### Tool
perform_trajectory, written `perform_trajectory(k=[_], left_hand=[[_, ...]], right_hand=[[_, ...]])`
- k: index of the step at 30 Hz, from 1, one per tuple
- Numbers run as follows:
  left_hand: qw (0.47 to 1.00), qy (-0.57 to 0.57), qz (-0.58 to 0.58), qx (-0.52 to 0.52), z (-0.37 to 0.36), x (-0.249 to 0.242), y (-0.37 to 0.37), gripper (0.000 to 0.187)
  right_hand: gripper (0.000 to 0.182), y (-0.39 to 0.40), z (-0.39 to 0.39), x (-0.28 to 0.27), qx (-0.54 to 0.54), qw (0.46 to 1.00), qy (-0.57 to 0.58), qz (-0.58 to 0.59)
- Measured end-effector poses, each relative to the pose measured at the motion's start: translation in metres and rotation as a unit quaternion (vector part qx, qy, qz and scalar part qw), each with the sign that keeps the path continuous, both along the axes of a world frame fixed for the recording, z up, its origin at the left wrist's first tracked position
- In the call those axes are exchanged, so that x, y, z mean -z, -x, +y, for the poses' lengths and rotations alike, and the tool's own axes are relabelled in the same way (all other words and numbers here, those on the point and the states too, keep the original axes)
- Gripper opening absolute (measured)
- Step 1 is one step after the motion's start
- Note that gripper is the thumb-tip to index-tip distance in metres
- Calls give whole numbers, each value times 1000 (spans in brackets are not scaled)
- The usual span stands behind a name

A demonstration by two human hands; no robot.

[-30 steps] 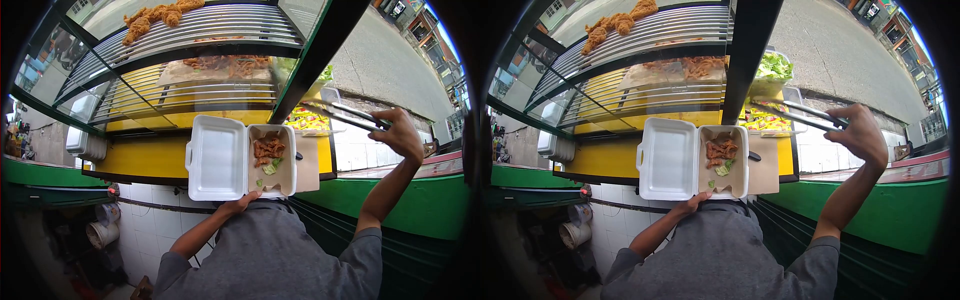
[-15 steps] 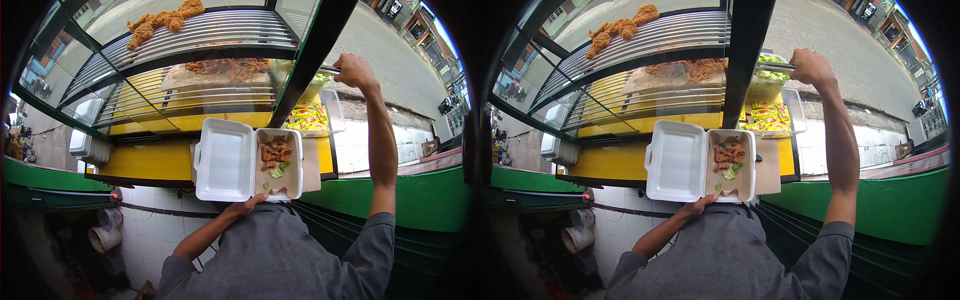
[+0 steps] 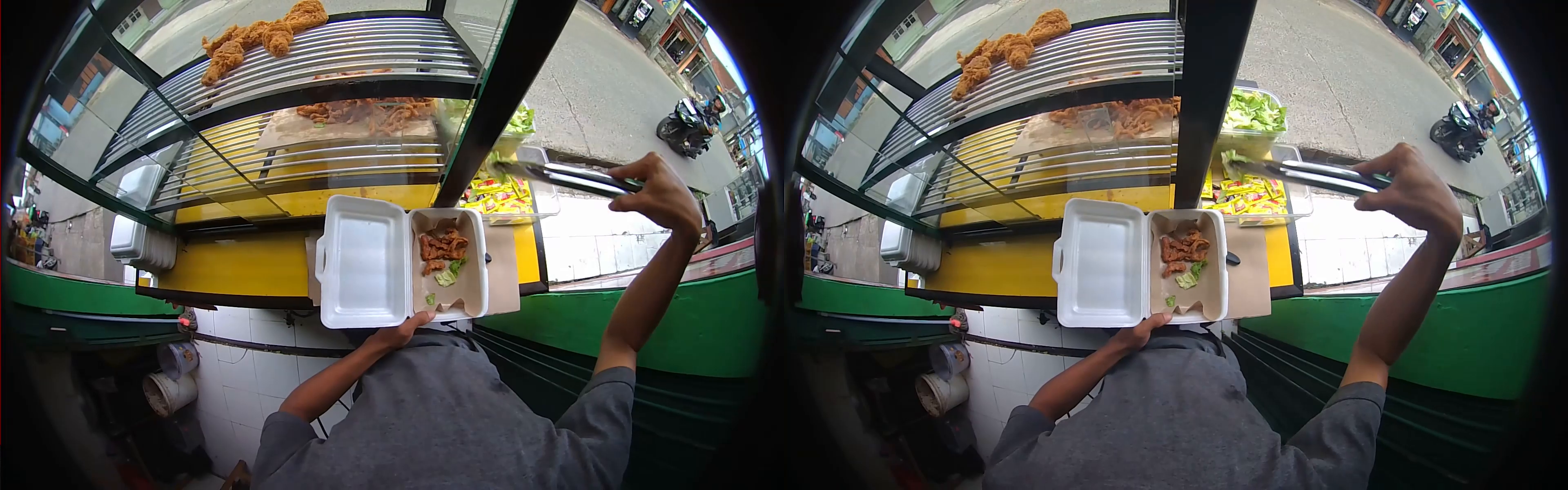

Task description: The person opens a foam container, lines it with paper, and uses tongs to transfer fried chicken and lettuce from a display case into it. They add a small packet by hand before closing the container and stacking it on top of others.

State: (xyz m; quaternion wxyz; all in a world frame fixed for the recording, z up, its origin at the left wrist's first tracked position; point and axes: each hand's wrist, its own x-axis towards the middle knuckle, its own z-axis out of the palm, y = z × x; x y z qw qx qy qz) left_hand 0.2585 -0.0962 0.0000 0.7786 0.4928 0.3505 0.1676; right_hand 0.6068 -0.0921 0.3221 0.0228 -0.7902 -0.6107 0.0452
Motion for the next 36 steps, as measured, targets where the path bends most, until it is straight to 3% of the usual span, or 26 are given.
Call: perform_trajectory(k=[3,9,14,20,22,23,25,28,36], left_hand=[[1000,11,23,7,2,-2,1,40],[998,67,17,14,2,7,2,39],[999,49,7,-5,1,11,3,39],[999,22,16,-16,0,5,2,38],[999,38,19,-16,-2,19,3,38],[999,36,21,-12,-1,17,4,38],[999,33,25,-4,-1,7,5,37],[1000,2,8,-12,-1,-11,4,37],[999,-14,31,-5,-1,-9,6,38]], right_hand=[[48,0,-18,10,1,992,61,110],[55,29,-23,52,-35,975,189,109],[48,8,-31,34,-13,987,92,133],[45,-14,25,37,20,997,-72,12],[46,-15,60,47,22,995,-59,-73],[46,-7,79,48,57,995,2,-76],[42,-17,111,75,24,992,-26,-117],[40,-5,140,87,19,988,41,-149],[34,-8,116,64,20,995,-5,-102]])
